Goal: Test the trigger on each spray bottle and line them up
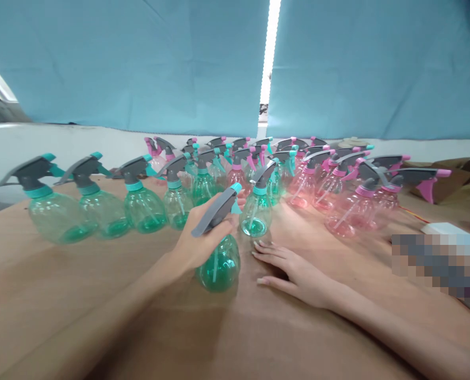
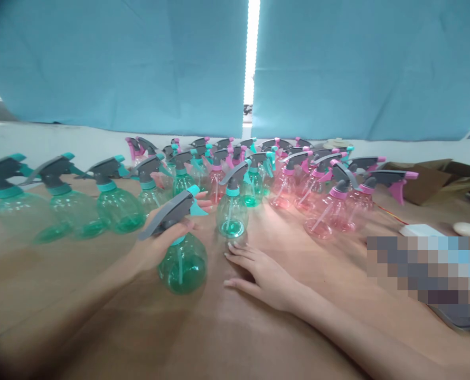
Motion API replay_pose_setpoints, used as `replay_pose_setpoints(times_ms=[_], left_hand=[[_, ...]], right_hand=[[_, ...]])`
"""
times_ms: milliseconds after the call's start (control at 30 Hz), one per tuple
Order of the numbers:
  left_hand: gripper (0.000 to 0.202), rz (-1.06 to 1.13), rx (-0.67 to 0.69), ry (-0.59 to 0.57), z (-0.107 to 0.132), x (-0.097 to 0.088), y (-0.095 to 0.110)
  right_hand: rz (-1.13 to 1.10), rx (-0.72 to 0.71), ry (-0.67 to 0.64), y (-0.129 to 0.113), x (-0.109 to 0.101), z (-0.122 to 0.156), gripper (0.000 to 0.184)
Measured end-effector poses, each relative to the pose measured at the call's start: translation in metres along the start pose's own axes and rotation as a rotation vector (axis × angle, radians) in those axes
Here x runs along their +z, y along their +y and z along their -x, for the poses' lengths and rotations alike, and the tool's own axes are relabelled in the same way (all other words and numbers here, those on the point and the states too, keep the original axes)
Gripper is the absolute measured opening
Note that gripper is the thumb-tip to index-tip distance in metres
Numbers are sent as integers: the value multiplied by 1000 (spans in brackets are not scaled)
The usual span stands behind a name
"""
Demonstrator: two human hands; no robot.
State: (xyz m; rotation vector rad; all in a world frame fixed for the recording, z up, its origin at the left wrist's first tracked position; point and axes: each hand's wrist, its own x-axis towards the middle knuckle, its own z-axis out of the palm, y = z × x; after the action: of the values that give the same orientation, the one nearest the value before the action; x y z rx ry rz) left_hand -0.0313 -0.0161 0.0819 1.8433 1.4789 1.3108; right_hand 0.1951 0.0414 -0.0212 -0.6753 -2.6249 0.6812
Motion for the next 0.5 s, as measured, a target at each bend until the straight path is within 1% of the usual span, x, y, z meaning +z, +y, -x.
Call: replay_pose_setpoints(times_ms=[133,200,333,433,500], left_hand=[[3,-18,-8,-7,2,0,-1],[5,-31,-17,-11,2,0,-2],[20,-10,-45,-34,2,0,-2],[33,73,-59,-72,0,-1,-1],[37,134,-57,-105,-1,-1,-1]], right_hand=[[13,7,-12,0,0,0,62],[13,4,-9,-1,0,0,61],[4,-2,5,0,0,0,60],[4,-4,1,0,0,0,61],[9,-2,-5,0,0,0,61]])
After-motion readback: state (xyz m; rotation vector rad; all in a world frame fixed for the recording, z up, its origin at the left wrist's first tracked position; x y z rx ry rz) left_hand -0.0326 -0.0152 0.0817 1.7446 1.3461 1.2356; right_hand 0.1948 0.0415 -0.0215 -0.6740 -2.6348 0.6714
